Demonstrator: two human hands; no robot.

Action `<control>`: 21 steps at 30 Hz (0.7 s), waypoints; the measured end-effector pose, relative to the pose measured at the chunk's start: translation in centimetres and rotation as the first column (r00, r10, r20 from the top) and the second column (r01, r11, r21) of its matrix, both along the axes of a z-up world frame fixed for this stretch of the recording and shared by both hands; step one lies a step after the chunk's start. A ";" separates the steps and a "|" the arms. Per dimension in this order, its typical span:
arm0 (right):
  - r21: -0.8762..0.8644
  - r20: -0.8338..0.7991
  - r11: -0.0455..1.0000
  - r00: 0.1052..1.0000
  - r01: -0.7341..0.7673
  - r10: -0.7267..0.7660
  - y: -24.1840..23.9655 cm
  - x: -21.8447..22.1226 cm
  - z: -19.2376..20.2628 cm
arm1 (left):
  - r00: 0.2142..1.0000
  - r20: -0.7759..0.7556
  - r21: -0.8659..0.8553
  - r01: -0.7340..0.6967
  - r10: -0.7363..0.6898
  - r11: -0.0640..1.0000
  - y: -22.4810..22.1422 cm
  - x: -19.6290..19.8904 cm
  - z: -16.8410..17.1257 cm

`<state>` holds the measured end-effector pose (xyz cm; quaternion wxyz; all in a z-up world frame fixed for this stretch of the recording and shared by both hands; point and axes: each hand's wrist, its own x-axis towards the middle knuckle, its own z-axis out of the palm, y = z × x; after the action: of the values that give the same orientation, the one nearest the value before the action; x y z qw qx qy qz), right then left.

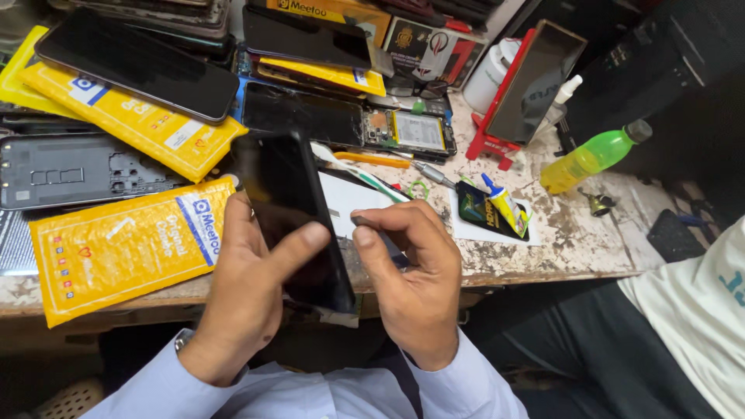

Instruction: The person uses a metal prying tool to carefully separate the screen assembly from the frame of a black smartphone. They work along the edges of the device, eventually lifting the screen to reveal the internal components, including the battery and motherboard.

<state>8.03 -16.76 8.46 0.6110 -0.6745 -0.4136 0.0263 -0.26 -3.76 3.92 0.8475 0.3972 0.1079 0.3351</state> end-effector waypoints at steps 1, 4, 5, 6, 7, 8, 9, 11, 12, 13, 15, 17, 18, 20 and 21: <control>-0.008 0.008 1.000 1.000 0.003 -0.003 0.0 0.0 0.1 | 1.000 0.029 -0.020 0.006 -0.005 1.000 0.0 -0.1 0.0; -0.033 0.010 0.999 1.000 0.011 -0.011 -0.3 -0.2 0.0 | 0.996 0.091 -0.094 0.021 -0.012 0.995 0.2 -0.5 0.0; -0.036 -0.001 0.999 1.000 0.023 -0.023 -0.5 -0.3 0.0 | 0.995 0.101 -0.122 0.032 -0.019 0.992 0.2 -0.5 0.0; -0.041 -0.010 0.998 0.999 0.037 -0.037 -0.7 -0.4 -0.1 | 0.993 0.112 -0.153 0.045 -0.028 0.987 0.1 -0.6 -0.1; -0.036 -0.060 0.998 0.997 0.044 -0.046 -0.8 -0.5 -0.2 | 0.995 0.098 -0.186 0.055 -0.038 0.981 0.0 -0.7 -0.1; -0.026 -0.106 0.998 0.993 0.050 -0.053 -0.7 -0.5 -0.3 | 0.995 0.088 -0.214 0.065 -0.046 0.975 0.2 -0.7 0.0; -0.015 -0.151 0.998 0.987 0.057 -0.059 -0.7 -0.6 -0.3 | 0.995 0.080 -0.241 0.073 -0.056 0.968 0.3 -0.7 0.0; -0.011 -0.091 0.999 0.995 0.043 -0.043 -0.8 -0.7 -0.2 | 0.990 0.130 -0.266 0.088 -0.055 0.960 0.2 -0.7 -0.1; -0.007 -0.062 0.999 0.997 0.035 -0.035 -0.8 -0.7 -0.1 | 0.986 0.155 -0.276 0.095 -0.054 0.956 0.3 -0.6 -0.2; -0.015 -0.021 0.999 0.999 0.030 -0.030 -0.9 -0.6 0.0 | 0.987 0.158 -0.256 0.079 -0.039 0.963 0.2 -0.5 -0.3; -0.030 0.054 0.999 0.998 0.021 -0.019 -0.8 -0.5 0.2 | 0.987 0.160 -0.214 0.046 -0.011 0.976 0.2 -0.6 -0.6; -0.053 0.068 0.998 0.997 0.032 -0.028 -0.8 -0.6 0.4 | 0.984 0.173 -0.195 0.067 -0.033 0.979 0.2 -0.7 -1.0; -0.067 0.078 0.997 0.996 0.039 -0.033 -0.8 -0.6 0.5 | 0.982 0.182 -0.187 0.079 -0.045 0.979 0.2 -0.7 -1.1; -0.086 0.091 0.995 0.995 0.044 -0.036 -0.7 -0.5 0.5 | 0.984 0.174 -0.167 0.067 -0.038 0.984 0.2 -0.7 -1.3; -0.096 0.098 0.994 0.995 0.046 -0.037 -0.8 -0.5 0.5 | 0.985 0.170 -0.157 0.061 -0.034 0.986 0.2 -0.7 -1.3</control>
<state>7.50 -17.51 9.00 0.5568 -0.7127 -0.4266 0.0016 -1.00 -3.56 2.59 0.8908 0.3003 0.0538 0.3368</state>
